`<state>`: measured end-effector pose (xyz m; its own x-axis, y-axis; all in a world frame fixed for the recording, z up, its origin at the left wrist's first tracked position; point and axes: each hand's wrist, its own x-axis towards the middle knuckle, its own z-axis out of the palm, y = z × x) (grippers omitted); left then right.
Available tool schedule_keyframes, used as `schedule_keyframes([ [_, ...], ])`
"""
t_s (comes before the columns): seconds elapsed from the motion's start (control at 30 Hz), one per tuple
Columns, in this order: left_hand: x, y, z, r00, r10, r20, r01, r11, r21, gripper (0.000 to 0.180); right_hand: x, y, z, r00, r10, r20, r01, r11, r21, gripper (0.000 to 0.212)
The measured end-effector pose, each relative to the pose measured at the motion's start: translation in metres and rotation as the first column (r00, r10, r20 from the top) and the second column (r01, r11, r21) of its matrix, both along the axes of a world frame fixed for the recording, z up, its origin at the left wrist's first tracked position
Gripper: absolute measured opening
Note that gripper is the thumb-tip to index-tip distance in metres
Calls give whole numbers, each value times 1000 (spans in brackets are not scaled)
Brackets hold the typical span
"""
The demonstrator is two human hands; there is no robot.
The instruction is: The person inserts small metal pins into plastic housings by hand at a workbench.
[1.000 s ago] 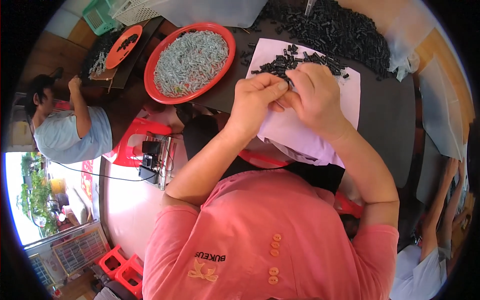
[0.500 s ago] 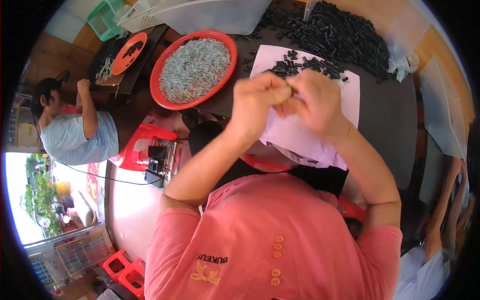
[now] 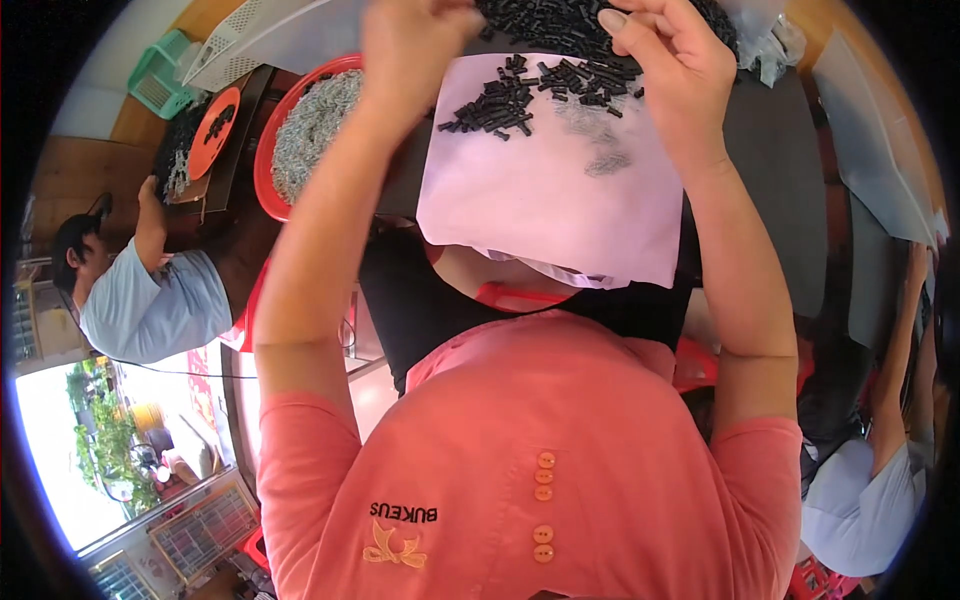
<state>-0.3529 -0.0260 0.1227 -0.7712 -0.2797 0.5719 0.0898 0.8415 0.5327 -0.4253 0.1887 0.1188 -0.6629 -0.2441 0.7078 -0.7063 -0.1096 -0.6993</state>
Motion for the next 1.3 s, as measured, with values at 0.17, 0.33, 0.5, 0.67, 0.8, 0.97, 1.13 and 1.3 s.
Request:
schedule_keyframes([
  [0.17, 6, 28, -51, 983, -27, 179, 53, 989, -141, 14, -2, -4, -10, 997, 65, 47, -69, 994, 87, 10],
  [0.33, 15, 35, -56, 974, -6, 227, 67, 963, -262, 19, 3, -8, -5, 998, 47, -49, -39, 988, 152, 8],
  [0.5, 21, 51, -55, 994, -21, 111, 59, 934, -353, 18, 2, -8, -11, 997, 52, -57, -38, 973, 229, 9],
  [0.67, 20, 68, -71, 961, -264, 86, 277, 892, -356, 16, -2, -15, -17, 954, 250, -165, -265, 961, -80, 9],
  [0.8, 18, 69, -73, 965, -255, 56, 254, 869, -426, 14, 5, -7, -6, 993, 51, -108, -31, 983, 179, 9],
  [0.97, 18, 73, -78, 978, -208, 28, 195, 846, -496, 13, 7, -7, -6, 995, 58, -87, -41, 982, 185, 10],
  [1.13, 17, 75, -83, 988, -151, 21, 133, 788, -601, 9, -9, -8, -25, 994, 82, -68, -60, 961, 269, 14],
  [1.3, 21, 74, -79, 992, -108, 65, 124, 745, -655, 10, -9, -12, -26, 995, 79, -69, -60, 968, 242, 12],
])
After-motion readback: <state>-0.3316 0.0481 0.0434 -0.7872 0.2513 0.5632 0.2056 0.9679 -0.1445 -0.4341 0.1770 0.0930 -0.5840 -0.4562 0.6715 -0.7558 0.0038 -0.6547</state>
